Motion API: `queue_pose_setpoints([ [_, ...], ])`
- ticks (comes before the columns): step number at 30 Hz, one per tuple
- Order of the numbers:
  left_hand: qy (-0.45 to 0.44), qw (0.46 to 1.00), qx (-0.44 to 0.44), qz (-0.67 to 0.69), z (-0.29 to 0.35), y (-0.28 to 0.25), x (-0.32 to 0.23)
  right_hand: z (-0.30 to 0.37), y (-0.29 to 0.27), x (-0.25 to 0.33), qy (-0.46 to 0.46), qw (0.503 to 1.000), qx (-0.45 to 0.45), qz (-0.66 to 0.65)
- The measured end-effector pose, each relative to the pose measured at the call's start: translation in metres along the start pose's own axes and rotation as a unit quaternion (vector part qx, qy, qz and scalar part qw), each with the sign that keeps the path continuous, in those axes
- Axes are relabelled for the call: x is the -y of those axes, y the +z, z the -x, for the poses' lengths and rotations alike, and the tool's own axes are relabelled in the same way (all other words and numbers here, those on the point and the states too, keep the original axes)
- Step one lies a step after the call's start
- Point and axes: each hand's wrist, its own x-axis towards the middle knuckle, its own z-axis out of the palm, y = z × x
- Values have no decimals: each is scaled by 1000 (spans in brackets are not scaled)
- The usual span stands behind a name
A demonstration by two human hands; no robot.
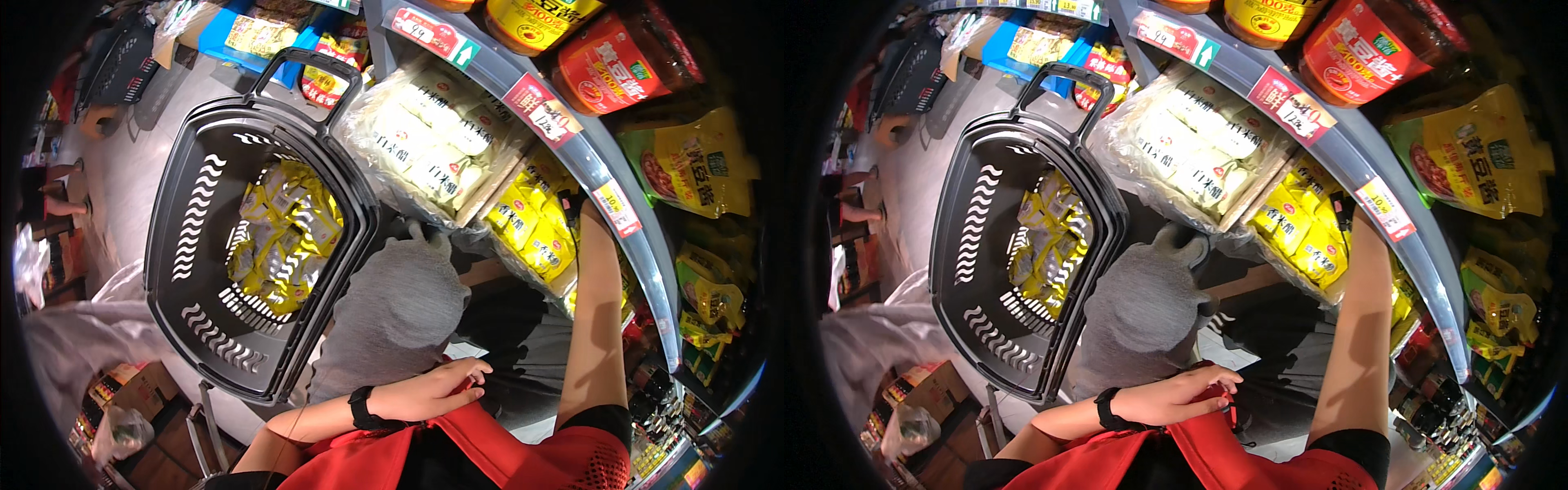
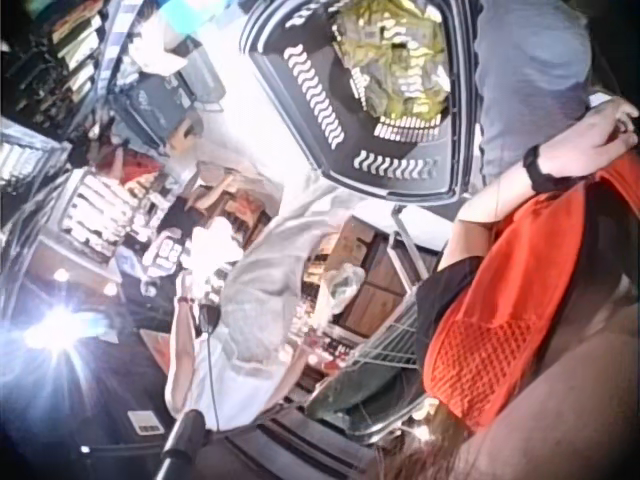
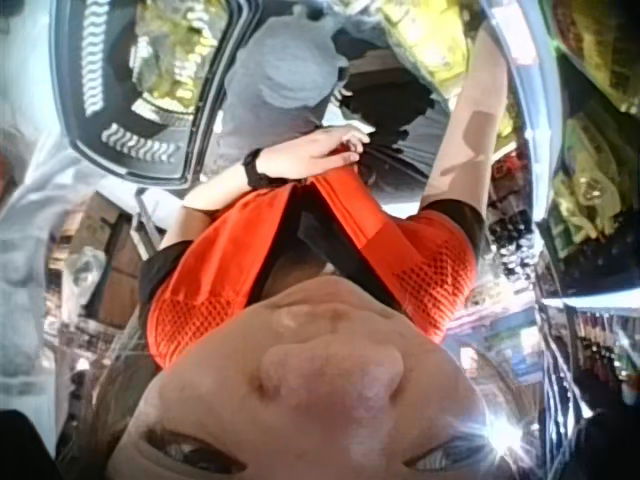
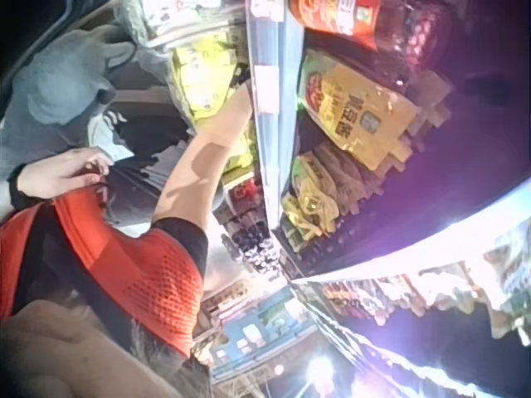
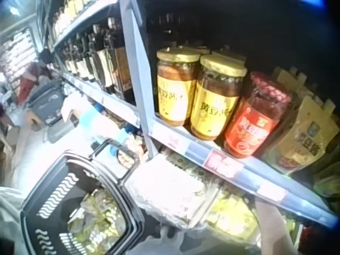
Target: The person takes small yellow packets from a shopping basket and places them one by one onto a supermarket shelf.
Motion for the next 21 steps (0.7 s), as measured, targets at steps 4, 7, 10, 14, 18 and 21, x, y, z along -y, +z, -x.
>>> queue_pose_setpoints([
  [4, -9, 1000, -9, -22, -1, -1, 0, -3, 14, 3, -24, 996, 8, 85],
  [7, -10, 999, -14, -40, -1, -1, 0, -1, 28, 9, -41, 990, 17, 131],
  [10, -23, 999, -14, -35, -2, 0, 0, 2, 30, 12, -48, 986, 25, 160],
  [14, -32, 999, -13, -41, -5, 2, 3, 3, 39, 14, -58, 977, 23, 205],
  [18, -8, 998, -37, -50, -5, 4, 4, 4, 43, 18, -66, 971, 19, 229],
  [21, 14, 998, -47, -38, -1, 7, 6, 4, 43, 25, -81, 970, 5, 228],
])
